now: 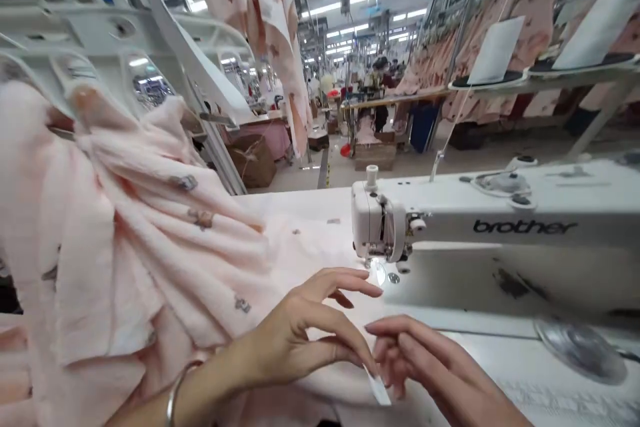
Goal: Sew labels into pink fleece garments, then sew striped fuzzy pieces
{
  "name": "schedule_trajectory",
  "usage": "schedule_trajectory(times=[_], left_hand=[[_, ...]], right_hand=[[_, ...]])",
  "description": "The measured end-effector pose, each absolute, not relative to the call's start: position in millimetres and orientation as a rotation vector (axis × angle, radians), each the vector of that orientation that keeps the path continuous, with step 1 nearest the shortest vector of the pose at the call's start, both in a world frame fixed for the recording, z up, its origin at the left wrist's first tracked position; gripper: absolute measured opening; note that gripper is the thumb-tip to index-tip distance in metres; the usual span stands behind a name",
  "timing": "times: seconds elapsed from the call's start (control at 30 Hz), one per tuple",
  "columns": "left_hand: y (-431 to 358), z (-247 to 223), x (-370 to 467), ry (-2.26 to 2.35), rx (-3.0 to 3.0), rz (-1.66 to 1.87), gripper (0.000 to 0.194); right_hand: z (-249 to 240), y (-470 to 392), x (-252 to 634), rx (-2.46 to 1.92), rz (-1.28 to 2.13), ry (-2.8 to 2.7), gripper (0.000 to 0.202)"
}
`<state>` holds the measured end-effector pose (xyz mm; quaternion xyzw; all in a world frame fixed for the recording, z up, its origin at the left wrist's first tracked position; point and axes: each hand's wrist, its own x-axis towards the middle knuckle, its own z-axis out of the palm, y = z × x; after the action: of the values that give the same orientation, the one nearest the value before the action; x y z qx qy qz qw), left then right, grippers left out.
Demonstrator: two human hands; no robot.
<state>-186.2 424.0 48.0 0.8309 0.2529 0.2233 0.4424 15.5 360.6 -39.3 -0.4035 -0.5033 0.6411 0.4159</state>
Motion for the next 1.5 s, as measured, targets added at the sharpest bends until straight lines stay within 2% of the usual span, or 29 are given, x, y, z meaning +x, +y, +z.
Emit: schedule_trajectory(times=[0.07, 0.13, 0.17, 0.3, 0.37, 0.47, 0.7, 1.1, 1.2, 1.3, 1.4, 1.5], left_hand=[[421.2, 24.4, -193.2, 0.649, 1.887, 0.615, 0.015], [422.0, 9.8, -201.8, 0.701, 1.741, 0.675, 0.012], [422.0, 4.6, -205.7, 0.736, 1.655, 0.710, 0.011], [412.5, -11.4, -209.4, 0.910, 1.292, 0.859, 0.046], [404.8, -16.7, -203.1, 1.000, 1.207, 0.873, 0.038], [398.8, -18.1, -191.1, 1.115, 1.153, 0.865, 0.025], [405.6, -7.3, -185.0, 1.183, 1.123, 0.679, 0.024], [412.1, -3.5, -180.1, 1.253, 1.248, 0.623, 0.022], [427.3, 15.0, -174.4, 1.311, 1.477, 0.561, 0.020], [452.0, 21.0, -159.8, 1.323, 1.742, 0.478, 0.017], [477.9, 0.5, -142.4, 1.369, 1.862, 0.323, 0.014], [494.7, -28.6, -133.1, 1.417, 1.810, 0.165, 0.015]], right_hand=[[-30.6, 370.4, 3.0, -0.809, 1.958, -1.101, 0.034], [-27.7, 375.8, -9.7, -0.721, 2.073, -0.998, 0.030], [-27.5, 376.9, -15.2, -0.745, 2.031, -0.971, 0.030], [-29.9, 375.5, -32.5, -0.992, 1.559, -0.967, 0.032], [-32.1, 373.5, -39.3, -1.057, 1.406, -0.972, 0.030], [-35.5, 371.6, -44.1, -1.125, 1.345, -1.020, 0.028], [-33.6, 377.5, -26.1, -1.244, 1.316, -1.223, 0.026], [-39.0, 372.5, -14.3, -1.358, 1.247, -1.257, 0.028], [-57.8, 370.8, -0.5, -1.446, 0.988, -1.410, 0.022], [-86.1, 369.7, 9.1, -1.463, 0.449, -1.703, 0.021], [-110.2, 367.9, 9.5, -1.400, 0.014, -1.935, 0.024], [-117.6, 368.3, 6.1, -1.404, -0.103, -1.944, 0.021]])
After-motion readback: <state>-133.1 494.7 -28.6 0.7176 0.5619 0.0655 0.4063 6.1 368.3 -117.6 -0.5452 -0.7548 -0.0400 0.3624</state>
